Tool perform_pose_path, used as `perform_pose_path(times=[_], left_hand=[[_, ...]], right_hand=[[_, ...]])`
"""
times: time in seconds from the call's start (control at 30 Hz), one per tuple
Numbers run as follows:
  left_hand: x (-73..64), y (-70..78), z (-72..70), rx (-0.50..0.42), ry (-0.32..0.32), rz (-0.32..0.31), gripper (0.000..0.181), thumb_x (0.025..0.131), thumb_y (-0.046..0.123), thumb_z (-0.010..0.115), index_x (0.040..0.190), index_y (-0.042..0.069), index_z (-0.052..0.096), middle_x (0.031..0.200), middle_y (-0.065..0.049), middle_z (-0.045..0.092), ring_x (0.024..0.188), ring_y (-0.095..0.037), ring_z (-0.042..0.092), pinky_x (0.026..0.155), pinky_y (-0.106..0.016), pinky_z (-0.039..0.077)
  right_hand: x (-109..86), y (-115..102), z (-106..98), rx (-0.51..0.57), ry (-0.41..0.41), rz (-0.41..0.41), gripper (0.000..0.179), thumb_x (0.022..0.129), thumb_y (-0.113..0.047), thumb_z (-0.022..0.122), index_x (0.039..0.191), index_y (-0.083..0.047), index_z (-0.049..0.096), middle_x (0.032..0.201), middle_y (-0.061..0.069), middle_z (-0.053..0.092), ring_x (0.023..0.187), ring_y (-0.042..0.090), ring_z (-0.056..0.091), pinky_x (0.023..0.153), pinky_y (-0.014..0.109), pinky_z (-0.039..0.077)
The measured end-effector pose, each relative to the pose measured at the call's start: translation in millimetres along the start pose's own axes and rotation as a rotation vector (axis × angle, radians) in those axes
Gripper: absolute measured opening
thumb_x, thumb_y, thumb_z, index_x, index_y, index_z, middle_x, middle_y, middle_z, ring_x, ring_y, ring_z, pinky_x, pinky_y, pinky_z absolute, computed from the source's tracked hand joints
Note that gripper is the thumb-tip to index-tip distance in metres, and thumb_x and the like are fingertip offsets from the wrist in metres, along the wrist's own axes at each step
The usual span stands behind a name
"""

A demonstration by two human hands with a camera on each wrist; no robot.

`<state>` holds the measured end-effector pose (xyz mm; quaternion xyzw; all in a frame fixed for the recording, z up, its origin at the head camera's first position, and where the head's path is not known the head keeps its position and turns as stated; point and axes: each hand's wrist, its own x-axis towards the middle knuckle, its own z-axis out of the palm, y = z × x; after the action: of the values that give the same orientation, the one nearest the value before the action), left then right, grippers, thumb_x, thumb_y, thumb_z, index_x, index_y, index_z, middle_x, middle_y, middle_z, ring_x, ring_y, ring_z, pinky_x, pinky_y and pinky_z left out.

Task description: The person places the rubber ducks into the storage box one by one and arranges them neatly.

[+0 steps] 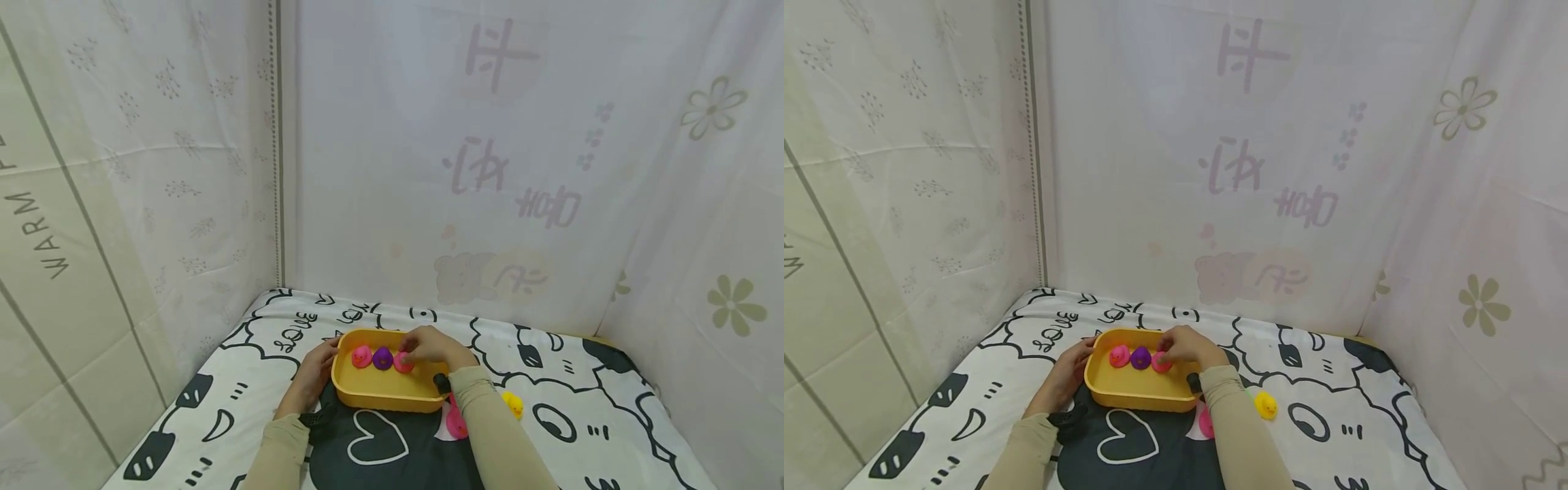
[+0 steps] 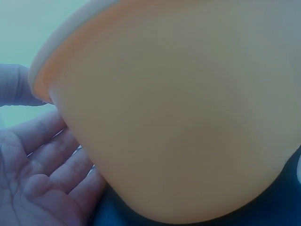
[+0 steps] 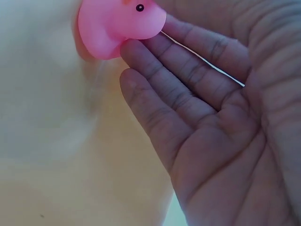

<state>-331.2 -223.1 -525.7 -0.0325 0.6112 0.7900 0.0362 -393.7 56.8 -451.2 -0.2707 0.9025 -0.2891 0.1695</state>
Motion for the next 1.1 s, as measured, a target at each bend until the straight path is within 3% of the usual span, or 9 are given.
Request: perform_pose_path(times=[0.23, 0.43, 0.53, 0.67, 0.83, 1.1], left_hand=[[0.7, -1.7, -1.6, 0.0, 0.004, -0.002, 0.052, 0.095, 0.02, 0.05, 0.145, 0.006, 0.05, 0.152, -0.014, 0.045, 0.135, -0.034, 0.046, 0.116, -0.05, 0.03], [-0.2, -3.6, -1.8, -0.004, -0.002, 0.006, 0.052, 0.096, 0.019, 0.05, 0.146, 0.004, 0.05, 0.152, -0.016, 0.045, 0.135, -0.033, 0.046, 0.116, -0.05, 0.031], [-1.1, -4.0, -1.3, -0.022, -0.007, 0.013, 0.052, 0.096, 0.017, 0.05, 0.146, 0.003, 0.049, 0.152, -0.015, 0.045, 0.135, -0.032, 0.046, 0.115, -0.049, 0.032], [0.0, -3.1, -0.9, -0.033, -0.004, 0.022, 0.05, 0.096, 0.015, 0.05, 0.145, 0.005, 0.051, 0.151, -0.013, 0.046, 0.135, -0.031, 0.046, 0.115, -0.047, 0.032], [2.0, -0.8, 0.0, -0.029, -0.012, 0.023, 0.05, 0.097, 0.016, 0.05, 0.145, 0.006, 0.051, 0.151, -0.013, 0.047, 0.135, -0.03, 0.047, 0.115, -0.047, 0.032], [1.2, -1.2, -0.7, -0.028, -0.011, 0.017, 0.049, 0.097, 0.017, 0.051, 0.144, 0.006, 0.052, 0.15, -0.012, 0.047, 0.136, -0.03, 0.046, 0.116, -0.047, 0.031]], right_hand=[[-2.9, 0, -4, -0.092, 0.017, -0.05, 0.024, 0.09, -0.026, 0.074, 0.11, -0.012, 0.074, 0.097, -0.006, 0.069, 0.09, 0.016, 0.061, 0.085, 0.036, 0.054], [-9.9, 4, -12, -0.135, 0.04, -0.106, 0.031, 0.091, -0.03, 0.074, 0.113, -0.009, 0.074, 0.104, -0.005, 0.071, 0.101, 0.017, 0.066, 0.089, 0.036, 0.056], [-17.7, 6, -20, -0.105, 0.065, -0.119, 0.031, 0.092, -0.03, 0.073, 0.115, -0.009, 0.073, 0.107, -0.003, 0.072, 0.103, 0.018, 0.067, 0.09, 0.038, 0.056], [-35.4, 13, -34, -0.028, 0.113, -0.118, 0.028, 0.093, -0.03, 0.071, 0.115, -0.014, 0.073, 0.11, -0.002, 0.072, 0.105, 0.021, 0.066, 0.093, 0.043, 0.054], [-63.0, 39, -49, 0.03, 0.188, -0.088, 0.032, 0.093, -0.039, 0.07, 0.117, -0.018, 0.071, 0.111, -0.004, 0.071, 0.107, 0.02, 0.065, 0.094, 0.045, 0.054], [-107.3, 84, -47, 0.076, 0.283, 0.014, 0.034, 0.092, -0.044, 0.07, 0.117, -0.021, 0.071, 0.112, -0.004, 0.071, 0.108, 0.023, 0.065, 0.091, 0.045, 0.055]])
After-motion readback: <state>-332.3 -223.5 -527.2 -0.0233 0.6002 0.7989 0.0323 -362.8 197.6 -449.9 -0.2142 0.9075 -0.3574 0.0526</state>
